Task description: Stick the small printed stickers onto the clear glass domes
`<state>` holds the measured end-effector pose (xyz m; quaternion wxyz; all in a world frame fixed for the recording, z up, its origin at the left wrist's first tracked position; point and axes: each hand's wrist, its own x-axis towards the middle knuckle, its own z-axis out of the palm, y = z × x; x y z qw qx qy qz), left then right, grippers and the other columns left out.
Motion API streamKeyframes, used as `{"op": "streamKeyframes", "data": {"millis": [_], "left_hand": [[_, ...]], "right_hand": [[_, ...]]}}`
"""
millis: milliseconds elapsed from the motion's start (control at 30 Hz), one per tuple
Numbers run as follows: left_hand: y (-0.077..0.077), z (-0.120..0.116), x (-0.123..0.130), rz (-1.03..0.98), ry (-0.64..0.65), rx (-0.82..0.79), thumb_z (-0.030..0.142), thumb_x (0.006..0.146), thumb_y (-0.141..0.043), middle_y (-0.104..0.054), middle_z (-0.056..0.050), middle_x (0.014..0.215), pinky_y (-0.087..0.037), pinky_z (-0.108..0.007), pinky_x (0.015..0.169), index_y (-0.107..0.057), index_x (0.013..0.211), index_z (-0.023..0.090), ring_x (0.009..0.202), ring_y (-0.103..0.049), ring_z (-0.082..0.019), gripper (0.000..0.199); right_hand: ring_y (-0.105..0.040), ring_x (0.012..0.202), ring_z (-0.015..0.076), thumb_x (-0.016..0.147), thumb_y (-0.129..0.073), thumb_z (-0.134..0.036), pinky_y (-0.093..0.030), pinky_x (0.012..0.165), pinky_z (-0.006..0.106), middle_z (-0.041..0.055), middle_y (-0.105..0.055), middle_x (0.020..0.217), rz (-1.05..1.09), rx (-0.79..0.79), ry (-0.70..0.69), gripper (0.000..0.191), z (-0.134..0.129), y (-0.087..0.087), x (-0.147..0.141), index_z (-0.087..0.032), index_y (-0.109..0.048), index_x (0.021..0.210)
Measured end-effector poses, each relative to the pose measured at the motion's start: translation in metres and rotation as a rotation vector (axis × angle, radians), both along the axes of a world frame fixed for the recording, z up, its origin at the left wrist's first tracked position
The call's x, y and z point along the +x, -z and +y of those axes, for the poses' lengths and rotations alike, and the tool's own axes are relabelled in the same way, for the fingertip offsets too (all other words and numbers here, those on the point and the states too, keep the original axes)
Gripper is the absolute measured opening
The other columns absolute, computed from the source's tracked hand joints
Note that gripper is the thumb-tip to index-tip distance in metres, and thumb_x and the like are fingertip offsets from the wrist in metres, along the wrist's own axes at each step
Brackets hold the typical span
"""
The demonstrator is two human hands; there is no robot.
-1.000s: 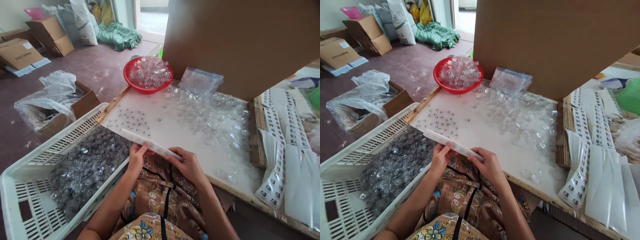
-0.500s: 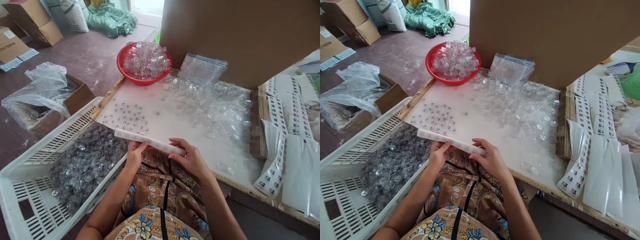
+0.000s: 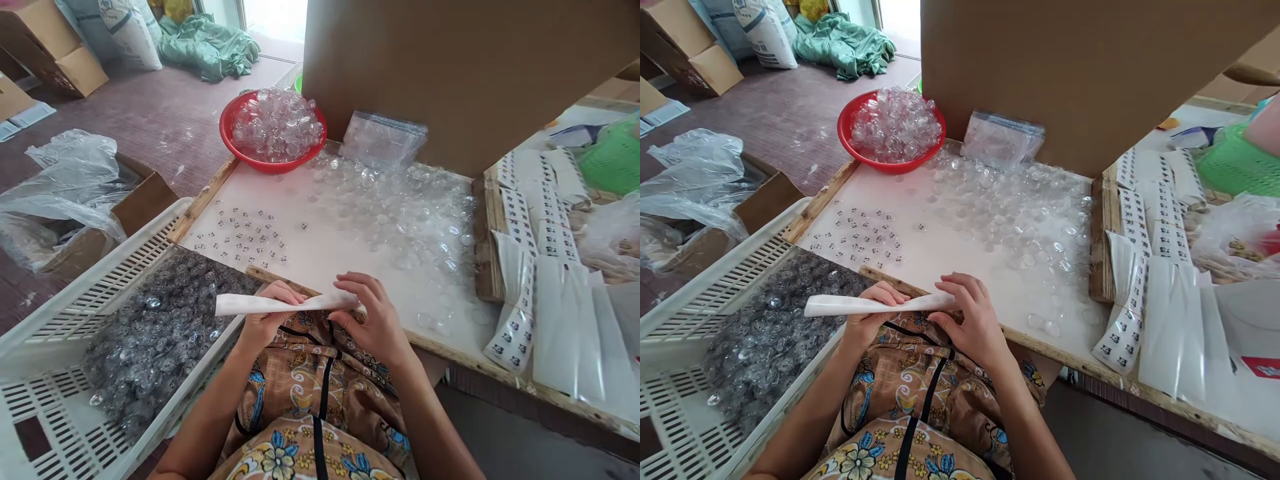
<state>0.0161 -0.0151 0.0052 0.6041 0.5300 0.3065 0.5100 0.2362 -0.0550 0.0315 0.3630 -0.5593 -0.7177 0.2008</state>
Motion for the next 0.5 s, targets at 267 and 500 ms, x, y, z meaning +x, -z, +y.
{"op": "streamKeyframes", "data": {"millis": [267, 500], "left_hand": [[-0.004, -0.012, 0.011, 0.134, -0.098, -0.318, 0.032, 0.077, -0.078, -0.069, -0.001, 0.076, -0.052, -0.027, 0.069, -0.072, 0.089, 0.017, 0.071, -0.065, -0.018, 0.020], [0.015, -0.002, 0.023, 0.264, -0.161, -0.333, 0.042, 0.072, -0.079, -0.076, -0.007, 0.086, -0.057, -0.036, 0.080, -0.075, 0.096, 0.014, 0.084, -0.071, -0.027, 0.037]], "right_hand": [[-0.060, 0.077, 0.0151, 0.093, -0.060, -0.031, -0.045, 0.067, 0.025, 0.0043, -0.066, 0.087, 0.212, -0.213, -0.013, 0.013, 0.001, -0.002, -0.025, -0.020, -0.067, 0.095], [-0.056, 0.068, 0.0119, 0.090, -0.058, -0.020, -0.041, 0.062, 0.022, 0.0013, -0.060, 0.076, 0.420, -0.138, 0.110, 0.014, 0.012, 0.006, -0.027, -0.018, -0.065, 0.077]]}}
